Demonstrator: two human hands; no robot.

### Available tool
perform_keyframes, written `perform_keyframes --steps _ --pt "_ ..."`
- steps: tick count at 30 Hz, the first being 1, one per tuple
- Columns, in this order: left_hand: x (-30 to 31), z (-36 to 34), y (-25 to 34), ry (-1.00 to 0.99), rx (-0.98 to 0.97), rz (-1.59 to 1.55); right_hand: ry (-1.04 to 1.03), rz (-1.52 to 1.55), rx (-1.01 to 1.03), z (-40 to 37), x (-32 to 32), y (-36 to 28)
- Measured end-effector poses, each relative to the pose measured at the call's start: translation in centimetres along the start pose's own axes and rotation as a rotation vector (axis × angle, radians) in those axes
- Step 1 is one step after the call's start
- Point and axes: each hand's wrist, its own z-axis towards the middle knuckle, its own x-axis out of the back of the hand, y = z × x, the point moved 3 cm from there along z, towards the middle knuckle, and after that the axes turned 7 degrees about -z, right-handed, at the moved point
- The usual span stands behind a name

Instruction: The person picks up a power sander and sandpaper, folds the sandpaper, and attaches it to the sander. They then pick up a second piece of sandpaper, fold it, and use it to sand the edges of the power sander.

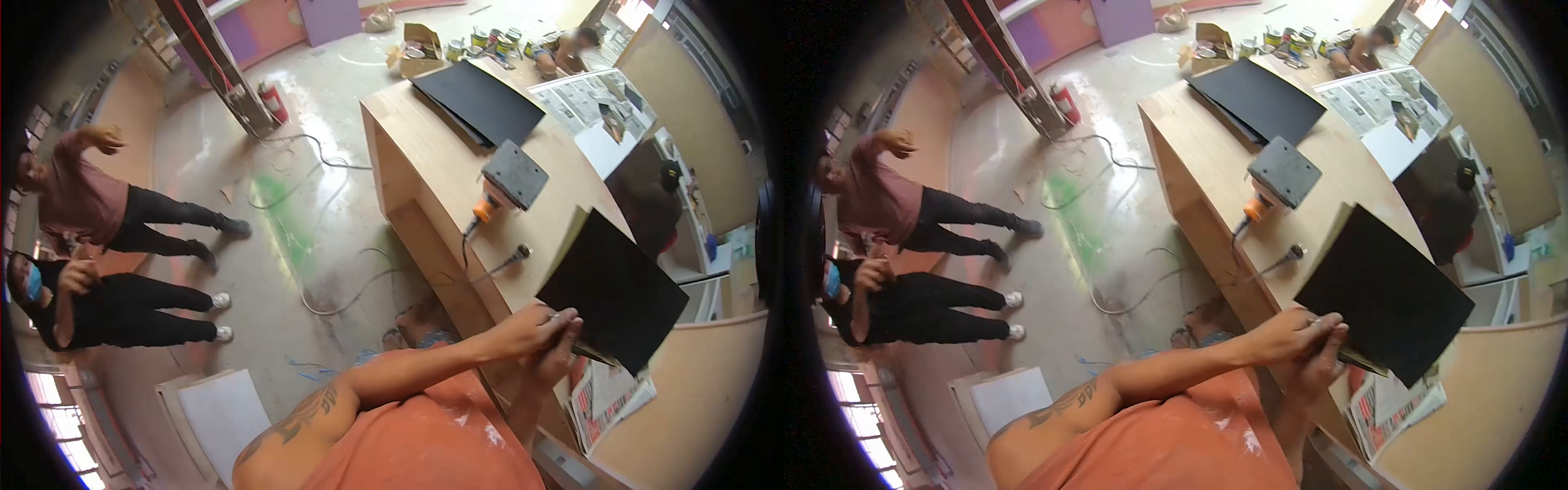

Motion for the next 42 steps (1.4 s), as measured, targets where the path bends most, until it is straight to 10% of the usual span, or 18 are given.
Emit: perform_keyframes --steps 6,10,27,42 --pt "-0.8 -7.1 1.6 -0.088 0.310 -0.129 -0.034 0.042 -0.097 -6.7 -0.9 -0.9" --pt "-1.7 -7.6 0.0 0.091 -0.009 -0.660 -0.029 -0.090 0.038 -6.7 0.6 -2.3" --pt "-7.2 -3.3 0.6 0.386 -0.010 -0.279 0.001 -0.319 0.005 -4.3 5.3 -5.7" --pt "-11.9 -0.7 -3.6 0.203 0.186 -0.145 -0.044 -0.111 -0.032 -3.0 10.8 -7.6"
